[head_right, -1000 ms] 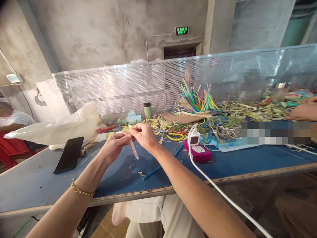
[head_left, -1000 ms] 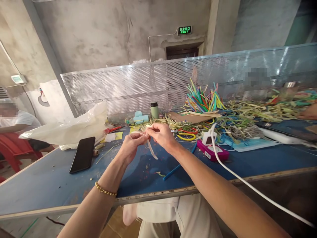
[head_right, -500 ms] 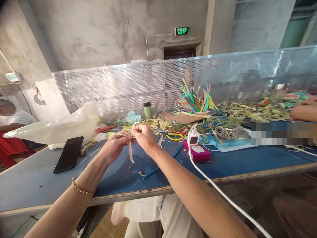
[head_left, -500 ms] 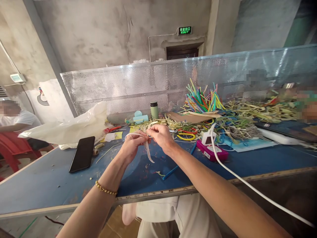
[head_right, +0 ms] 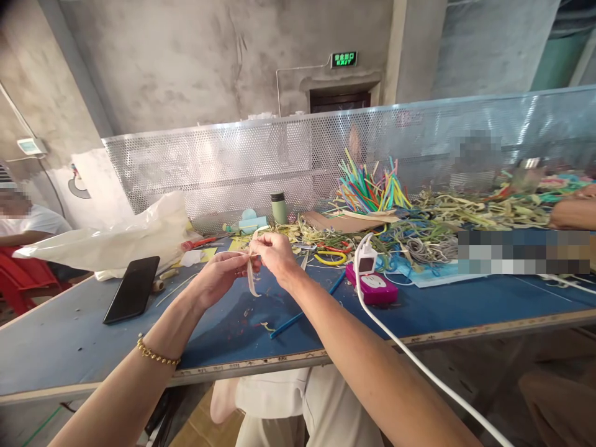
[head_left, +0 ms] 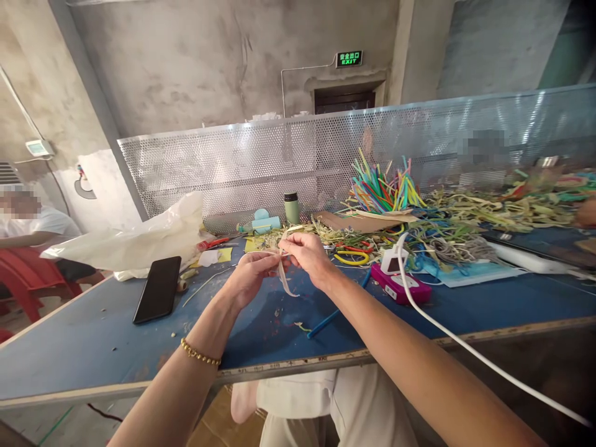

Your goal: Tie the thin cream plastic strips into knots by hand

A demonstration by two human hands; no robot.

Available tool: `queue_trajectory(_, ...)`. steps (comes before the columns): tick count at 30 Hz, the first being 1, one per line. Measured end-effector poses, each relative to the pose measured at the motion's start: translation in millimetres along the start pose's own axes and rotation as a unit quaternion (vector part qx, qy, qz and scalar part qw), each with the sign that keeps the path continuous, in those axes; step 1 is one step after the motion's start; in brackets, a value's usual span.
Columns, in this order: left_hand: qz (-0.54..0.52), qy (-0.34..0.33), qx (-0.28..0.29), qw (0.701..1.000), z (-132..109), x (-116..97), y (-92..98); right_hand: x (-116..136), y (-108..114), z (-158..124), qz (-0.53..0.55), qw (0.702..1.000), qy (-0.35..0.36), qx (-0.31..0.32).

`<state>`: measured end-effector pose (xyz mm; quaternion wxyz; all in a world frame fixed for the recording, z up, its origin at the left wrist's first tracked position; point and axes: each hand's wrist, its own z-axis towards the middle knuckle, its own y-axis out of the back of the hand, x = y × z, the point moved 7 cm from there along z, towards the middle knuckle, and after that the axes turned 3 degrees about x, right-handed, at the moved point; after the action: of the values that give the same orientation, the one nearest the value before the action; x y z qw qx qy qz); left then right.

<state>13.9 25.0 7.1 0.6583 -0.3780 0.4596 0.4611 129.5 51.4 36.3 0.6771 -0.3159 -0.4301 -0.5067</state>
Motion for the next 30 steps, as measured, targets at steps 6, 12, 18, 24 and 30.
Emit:
queue_trajectory(6,-0.005,-0.004,-0.043,0.999,2,3,7.7,-3,2,2,-0.03,0.999,0.011,-0.003)
queue_trajectory(12,0.055,-0.056,-0.036,0.996,2,-3,5.3,-1,-3,4,-0.063,0.995,0.068,0.024)
queue_trajectory(18,0.066,-0.06,-0.019,0.996,0,-4,7.8,3,-3,3,-0.095,0.989,0.103,0.045)
queue_trajectory(24,0.09,-0.067,-0.01,0.994,-1,-9,3.1,-15,-2,6,-0.14,0.987,-0.017,0.073)
queue_trajectory(30,0.101,0.004,-0.039,0.994,-1,3,7.0,26,16,-1,-0.383,0.899,0.199,-0.076)
